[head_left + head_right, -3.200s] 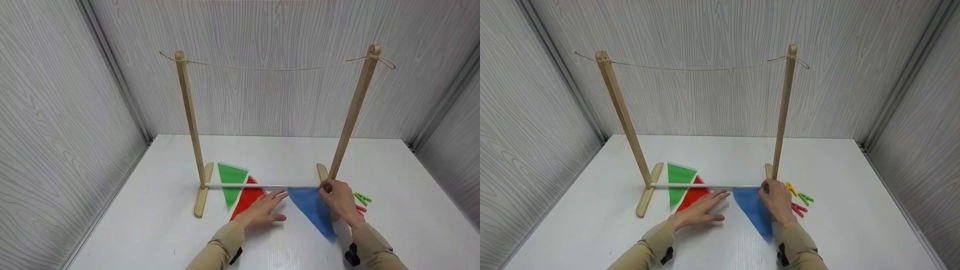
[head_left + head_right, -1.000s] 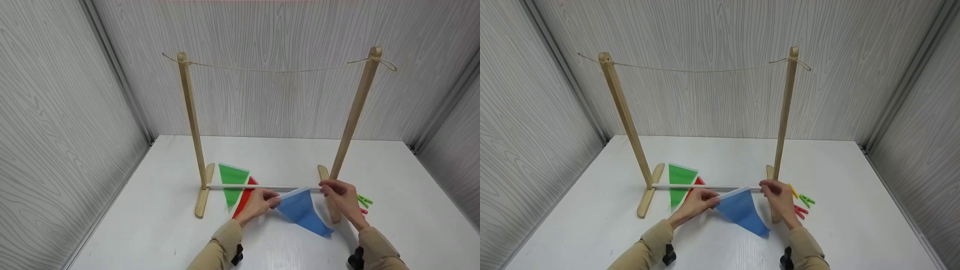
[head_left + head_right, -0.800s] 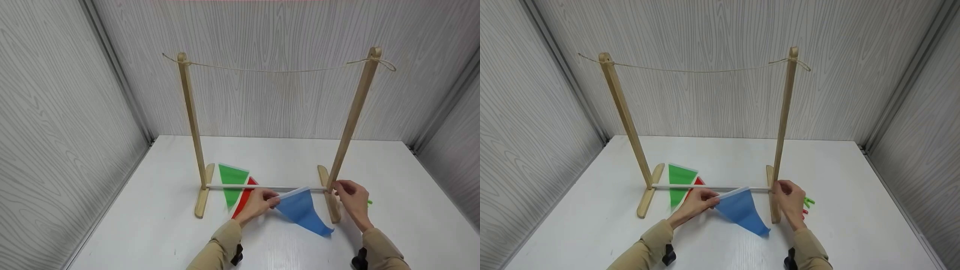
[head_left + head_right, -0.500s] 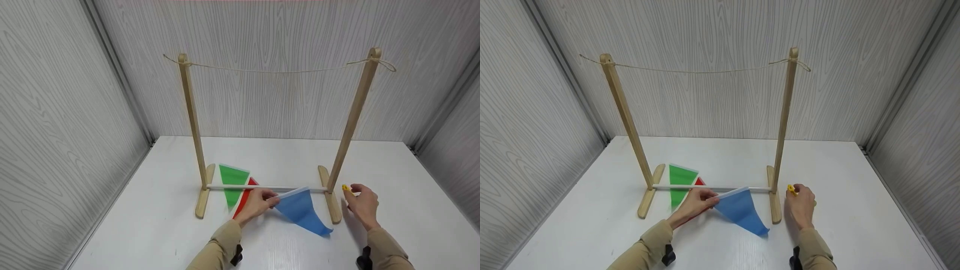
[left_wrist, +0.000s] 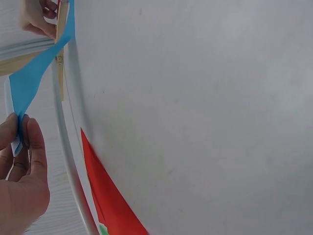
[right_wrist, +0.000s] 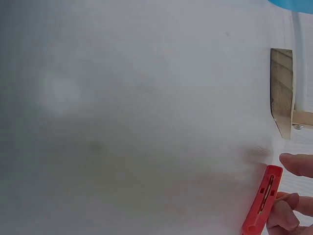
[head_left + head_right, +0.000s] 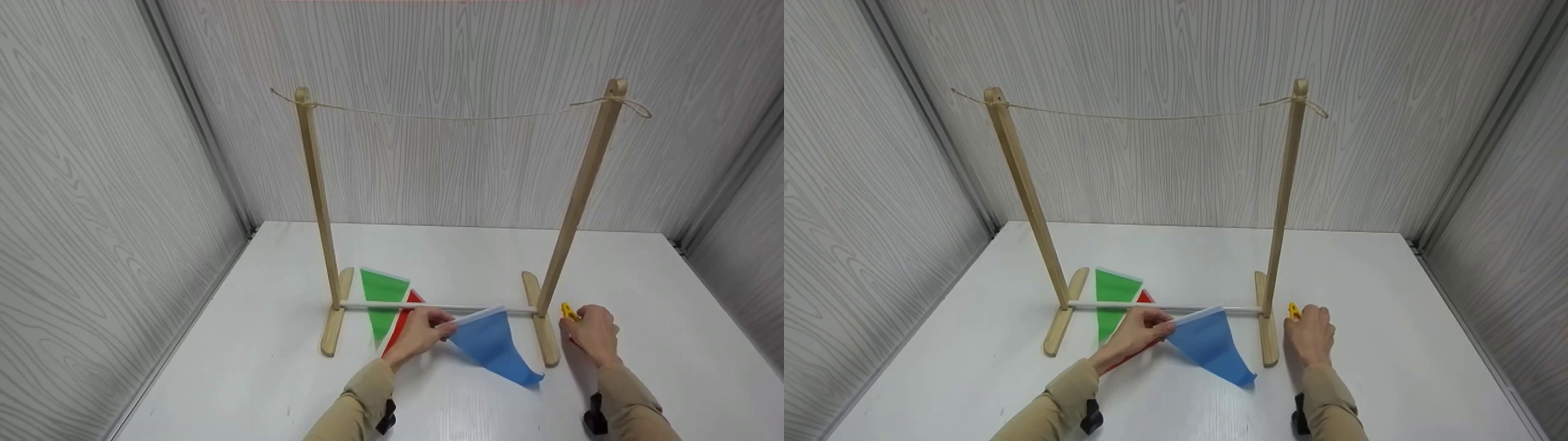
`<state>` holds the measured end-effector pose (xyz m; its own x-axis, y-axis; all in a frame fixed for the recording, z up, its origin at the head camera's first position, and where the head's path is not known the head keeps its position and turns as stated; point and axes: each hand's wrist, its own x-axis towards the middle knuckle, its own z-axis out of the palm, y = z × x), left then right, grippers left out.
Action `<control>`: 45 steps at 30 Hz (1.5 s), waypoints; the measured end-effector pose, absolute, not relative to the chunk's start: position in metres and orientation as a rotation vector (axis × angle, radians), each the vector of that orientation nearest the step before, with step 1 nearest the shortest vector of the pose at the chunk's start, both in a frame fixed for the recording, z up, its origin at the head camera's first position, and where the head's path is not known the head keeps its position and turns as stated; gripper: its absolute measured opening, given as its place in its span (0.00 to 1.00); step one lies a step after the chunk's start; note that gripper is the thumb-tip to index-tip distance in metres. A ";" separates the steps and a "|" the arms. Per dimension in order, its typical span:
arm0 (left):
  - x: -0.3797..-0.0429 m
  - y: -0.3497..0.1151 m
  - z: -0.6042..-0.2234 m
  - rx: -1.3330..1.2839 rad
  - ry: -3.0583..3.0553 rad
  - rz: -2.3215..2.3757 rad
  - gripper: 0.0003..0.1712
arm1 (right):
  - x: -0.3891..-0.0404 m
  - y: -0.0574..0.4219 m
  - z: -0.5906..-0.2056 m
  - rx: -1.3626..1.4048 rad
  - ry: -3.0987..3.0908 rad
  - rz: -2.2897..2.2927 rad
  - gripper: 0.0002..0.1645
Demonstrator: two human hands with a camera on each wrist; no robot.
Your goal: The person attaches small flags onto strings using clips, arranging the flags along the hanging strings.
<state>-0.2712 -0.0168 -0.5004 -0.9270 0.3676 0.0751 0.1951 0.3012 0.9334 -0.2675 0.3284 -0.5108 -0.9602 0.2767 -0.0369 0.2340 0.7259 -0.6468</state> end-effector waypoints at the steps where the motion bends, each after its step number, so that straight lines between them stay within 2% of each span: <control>1: -0.271 -0.017 -0.501 0.522 2.408 1.692 0.10 | -0.268 0.329 -0.511 -0.420 -2.872 1.045 0.31; 8: -0.272 -0.017 -0.500 0.519 2.404 1.688 0.10 | -0.270 0.330 -0.507 -0.393 -2.899 0.990 0.26; 14: -0.272 -0.016 -0.499 0.502 2.418 1.675 0.10 | -0.269 0.326 -0.509 -0.389 -2.878 1.000 0.28; 29: -0.270 -0.016 -0.488 0.564 2.404 1.728 0.10 | -0.261 0.312 -0.500 -0.262 -2.658 0.991 0.25; 45: -0.273 -0.009 -0.463 0.540 2.396 1.980 0.11 | -0.260 0.291 -0.464 -0.272 -2.106 1.657 0.28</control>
